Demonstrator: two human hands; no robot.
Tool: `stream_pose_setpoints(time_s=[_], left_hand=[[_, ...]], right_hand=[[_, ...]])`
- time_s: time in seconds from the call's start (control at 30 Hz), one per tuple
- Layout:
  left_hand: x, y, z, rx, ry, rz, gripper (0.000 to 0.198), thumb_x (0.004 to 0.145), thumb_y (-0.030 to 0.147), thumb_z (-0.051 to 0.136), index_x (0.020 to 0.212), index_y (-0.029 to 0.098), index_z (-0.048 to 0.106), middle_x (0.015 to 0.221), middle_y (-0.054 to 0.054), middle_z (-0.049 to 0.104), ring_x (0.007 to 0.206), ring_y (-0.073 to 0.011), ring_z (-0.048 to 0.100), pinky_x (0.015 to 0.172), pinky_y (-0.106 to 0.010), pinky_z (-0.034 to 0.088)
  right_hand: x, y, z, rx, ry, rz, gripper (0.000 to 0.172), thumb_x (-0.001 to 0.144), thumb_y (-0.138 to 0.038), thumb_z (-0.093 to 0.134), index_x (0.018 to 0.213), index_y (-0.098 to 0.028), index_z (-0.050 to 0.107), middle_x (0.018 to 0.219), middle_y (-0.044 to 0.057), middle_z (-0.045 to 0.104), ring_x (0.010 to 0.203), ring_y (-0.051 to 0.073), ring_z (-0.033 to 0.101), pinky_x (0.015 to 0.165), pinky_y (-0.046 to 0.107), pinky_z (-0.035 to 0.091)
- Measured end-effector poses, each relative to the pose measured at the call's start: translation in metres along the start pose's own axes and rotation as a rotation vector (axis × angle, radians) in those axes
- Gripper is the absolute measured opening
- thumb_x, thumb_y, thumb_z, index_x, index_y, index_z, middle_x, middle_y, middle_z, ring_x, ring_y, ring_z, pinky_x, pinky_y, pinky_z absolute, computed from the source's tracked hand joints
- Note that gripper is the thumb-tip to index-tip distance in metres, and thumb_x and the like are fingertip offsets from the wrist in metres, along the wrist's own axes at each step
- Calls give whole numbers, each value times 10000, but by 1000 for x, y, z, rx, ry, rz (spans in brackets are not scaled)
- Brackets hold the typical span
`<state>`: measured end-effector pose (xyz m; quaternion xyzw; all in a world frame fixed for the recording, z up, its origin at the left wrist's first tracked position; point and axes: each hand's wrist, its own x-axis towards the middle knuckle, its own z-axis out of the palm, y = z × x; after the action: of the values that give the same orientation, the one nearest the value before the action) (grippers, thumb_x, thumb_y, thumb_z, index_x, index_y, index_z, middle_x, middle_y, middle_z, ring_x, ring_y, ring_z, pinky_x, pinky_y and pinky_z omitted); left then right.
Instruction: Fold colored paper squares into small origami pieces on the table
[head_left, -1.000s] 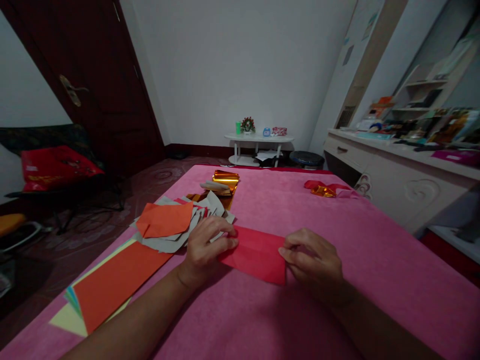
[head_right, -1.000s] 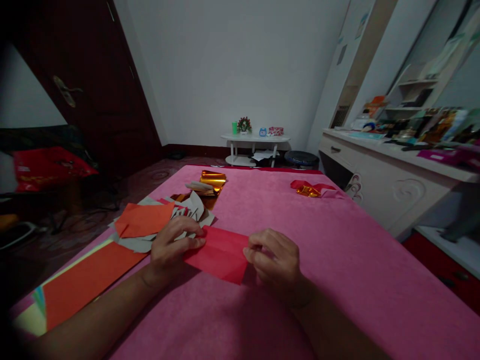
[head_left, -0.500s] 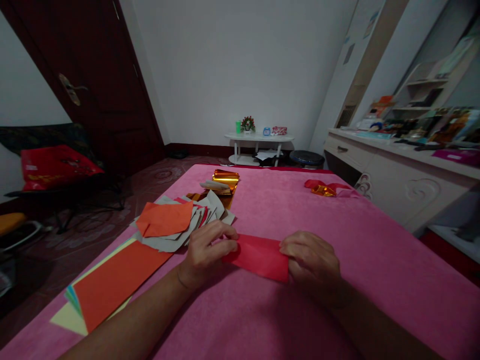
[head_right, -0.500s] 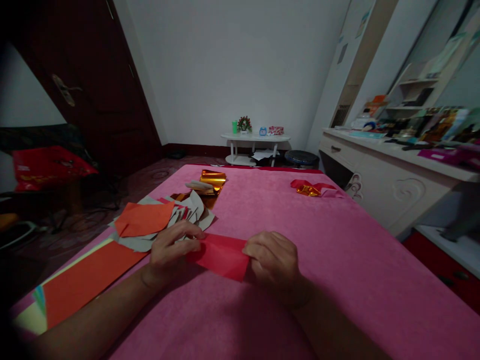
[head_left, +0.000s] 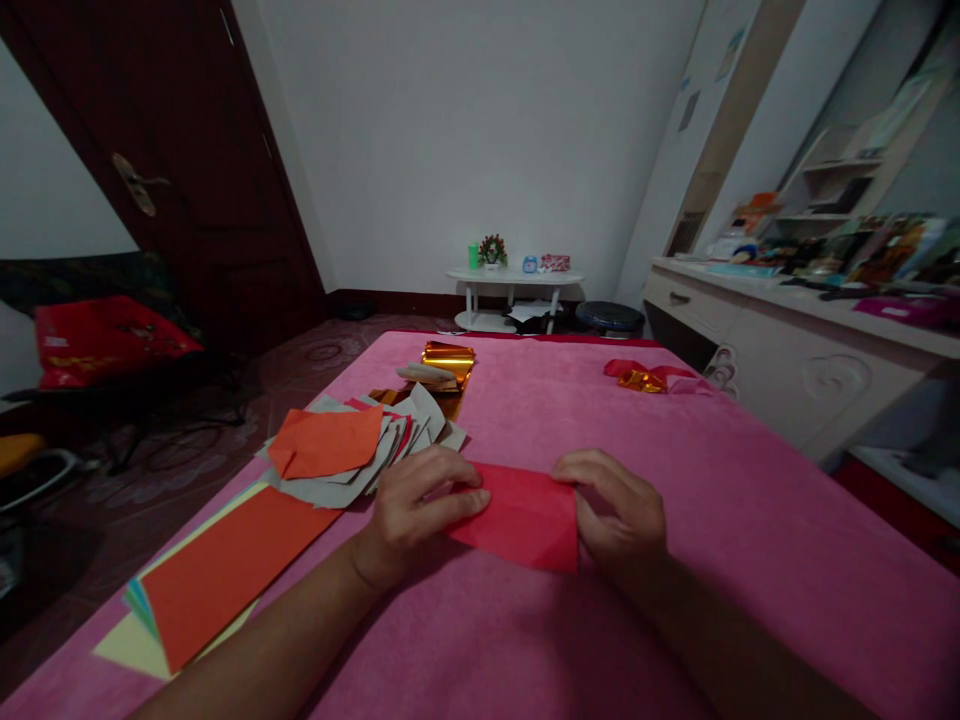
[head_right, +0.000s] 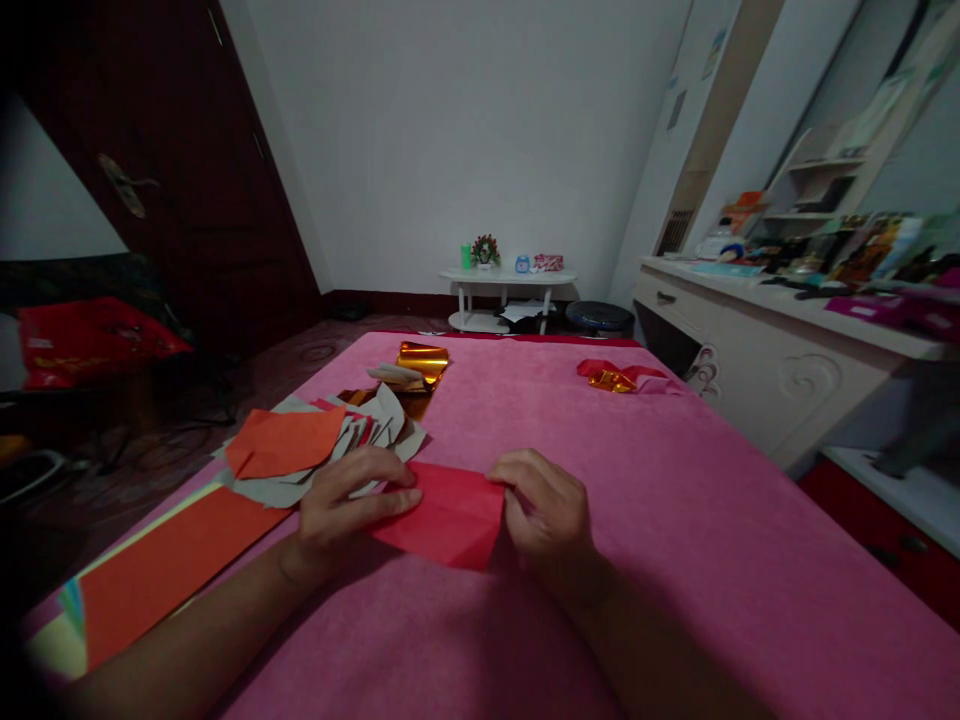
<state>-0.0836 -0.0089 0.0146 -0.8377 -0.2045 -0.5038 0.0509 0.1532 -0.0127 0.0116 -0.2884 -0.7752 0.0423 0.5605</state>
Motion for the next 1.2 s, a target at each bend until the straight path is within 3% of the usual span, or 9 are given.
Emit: stream_pose_setpoints(time_s=[0.13, 0.37, 0.63, 0.73, 0.87, 1.03, 1.1, 1.2], left_hand=[[2, 2, 1, 25, -71, 106, 242, 775, 90, 644, 985, 209, 632, 965, -73, 688, 918, -186, 627, 757, -353, 531], [-6, -2, 4, 42, -129, 103, 259, 802, 123, 621, 1041, 222, 622, 1139, -106, 659, 1082, -220, 597, 855, -404, 520], [-7, -2, 4, -107, -178, 19, 229, 791, 109, 591, 1008, 182, 600, 1070, -116, 675, 1003, -214, 622, 835, -361, 503], [-3, 4, 5, -219, -155, -152, 163, 822, 121, 516, 952, 176, 597, 942, -91, 697, 873, -182, 649, 770, -310, 507], [-1, 13, 8, -232, -82, -537, 61, 849, 209, 525, 812, 180, 565, 724, -20, 643, 642, -125, 594, 605, -226, 465], [2, 16, 16, -304, 69, -822, 176, 793, 302, 618, 754, 183, 496, 664, 28, 520, 601, -99, 515, 556, -199, 421], [4, 14, 20, -421, 116, -929, 236, 754, 310, 664, 755, 187, 463, 635, 50, 493, 531, -77, 484, 503, -185, 398], [6, 10, 26, -627, 266, -1087, 302, 739, 338, 683, 848, 204, 434, 584, 85, 481, 415, -53, 429, 408, -161, 339]], right_hand=[[-2, 1, -2, 52, 32, 48, 246, 767, -9, 509, 849, -209, 626, 773, 44, 627, 715, 161, 618, 615, 279, 502], [-4, 0, -2, 75, 58, 71, 234, 771, -18, 514, 842, -209, 629, 773, 47, 633, 719, 166, 621, 618, 285, 507], [-2, 1, -1, 78, 74, 66, 280, 748, 18, 494, 832, -213, 627, 776, 35, 624, 728, 159, 617, 633, 280, 500], [-3, -1, -1, 87, 52, 83, 254, 747, -1, 514, 835, -212, 625, 785, 44, 628, 736, 169, 621, 643, 292, 508], [-4, -2, 1, 119, 28, 80, 219, 741, -13, 553, 823, -208, 611, 786, 54, 637, 731, 177, 622, 641, 297, 512], [-4, -4, 4, 164, -3, 104, 212, 743, -13, 574, 820, -206, 617, 763, 43, 630, 717, 167, 612, 638, 286, 501], [-3, -7, 5, 210, -11, 183, 156, 742, -46, 606, 789, -194, 614, 764, 47, 635, 714, 168, 614, 642, 290, 501], [-3, -12, 10, 361, -24, 460, 79, 778, -148, 623, 728, -182, 571, 722, 49, 650, 649, 158, 618, 587, 275, 499]])
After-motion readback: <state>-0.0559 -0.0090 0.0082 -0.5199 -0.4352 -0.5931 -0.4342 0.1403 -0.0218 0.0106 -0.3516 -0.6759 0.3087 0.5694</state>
